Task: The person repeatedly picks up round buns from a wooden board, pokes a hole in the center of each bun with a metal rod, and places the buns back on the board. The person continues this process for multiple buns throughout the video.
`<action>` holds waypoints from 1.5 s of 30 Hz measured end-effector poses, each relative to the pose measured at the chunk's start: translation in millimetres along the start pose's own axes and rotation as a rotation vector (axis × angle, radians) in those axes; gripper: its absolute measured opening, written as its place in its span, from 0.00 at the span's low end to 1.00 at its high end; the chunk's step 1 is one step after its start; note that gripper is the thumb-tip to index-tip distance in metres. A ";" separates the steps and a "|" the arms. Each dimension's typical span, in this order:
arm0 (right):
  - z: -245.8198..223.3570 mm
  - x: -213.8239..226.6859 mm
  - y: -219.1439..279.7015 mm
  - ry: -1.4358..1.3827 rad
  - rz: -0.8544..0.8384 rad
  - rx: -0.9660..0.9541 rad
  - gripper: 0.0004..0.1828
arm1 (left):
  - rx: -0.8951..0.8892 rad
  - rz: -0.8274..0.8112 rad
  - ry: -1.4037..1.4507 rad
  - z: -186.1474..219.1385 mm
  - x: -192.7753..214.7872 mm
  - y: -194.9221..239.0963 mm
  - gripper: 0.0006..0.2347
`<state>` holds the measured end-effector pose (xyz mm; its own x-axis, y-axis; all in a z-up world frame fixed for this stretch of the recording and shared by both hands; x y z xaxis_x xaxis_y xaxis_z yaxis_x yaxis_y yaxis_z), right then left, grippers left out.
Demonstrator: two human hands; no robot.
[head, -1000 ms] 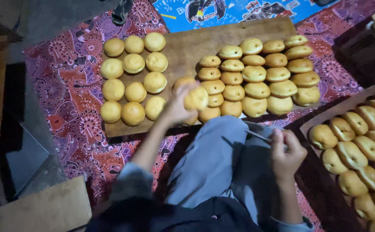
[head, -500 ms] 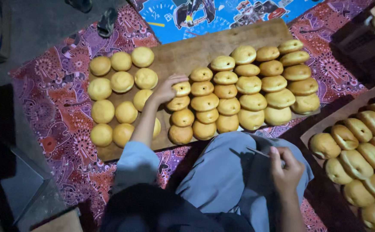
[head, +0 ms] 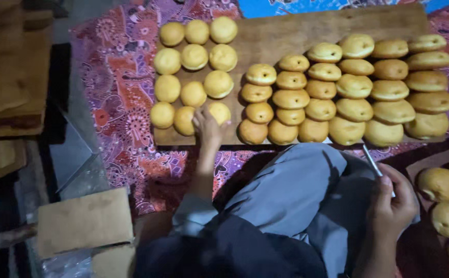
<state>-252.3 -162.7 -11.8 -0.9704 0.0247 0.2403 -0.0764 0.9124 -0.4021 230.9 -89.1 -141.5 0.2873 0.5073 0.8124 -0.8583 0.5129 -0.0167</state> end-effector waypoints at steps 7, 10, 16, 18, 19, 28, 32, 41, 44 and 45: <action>-7.2 -5.5 21.4 0.067 -0.008 0.021 0.09 | -0.074 -0.066 -0.010 -9.6 -5.8 -0.5 0.42; -12.3 -15.2 30.5 0.070 -0.024 0.005 0.10 | -0.079 -0.103 0.163 -23.1 -15.3 -4.3 0.41; -27.9 -38.6 50.8 -0.019 -0.100 -0.037 0.11 | 0.012 -0.119 0.072 -17.7 -22.1 16.8 0.30; -31.8 -50.4 56.1 -0.033 -0.150 -0.062 0.11 | 0.061 -0.072 0.125 -21.2 -7.7 34.3 0.33; -33.1 -54.6 56.6 -0.039 -0.172 -0.077 0.11 | 0.047 -0.026 0.320 -19.9 5.2 41.7 0.32; -82.2 -77.4 89.7 -0.030 -0.364 0.080 0.10 | 0.361 -0.739 1.686 14.2 42.4 140.8 0.21; -126.5 -72.2 89.7 -0.062 -0.305 0.333 0.08 | 0.325 -0.895 1.738 68.8 62.6 174.2 0.20; -141.6 -44.5 94.6 0.108 -0.139 0.395 0.05 | 0.223 -0.895 1.595 107.5 88.6 213.4 0.21; -146.9 -49.3 95.6 0.211 -0.077 0.503 0.09 | 0.063 -0.851 1.374 118.4 95.0 230.3 0.17; -147.2 -57.5 95.4 0.259 -0.060 0.534 0.10 | -0.008 -0.837 1.278 123.5 97.1 235.2 0.16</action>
<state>-170.0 -16.9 66.1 -0.8785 0.1390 0.4571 -0.2995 0.5853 -0.7535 4.4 -4.7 5.4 0.8398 0.3156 -0.4416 -0.2667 0.9485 0.1708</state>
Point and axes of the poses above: each hand's wrist, its own y-axis away from the middle knuckle, its own x-axis out of the back of the hand, z = x × y, the point moved 7 cm from there along -y, towards the middle knuckle, and after that the axes turned 11 degrees about x, right-handed, at the moved point
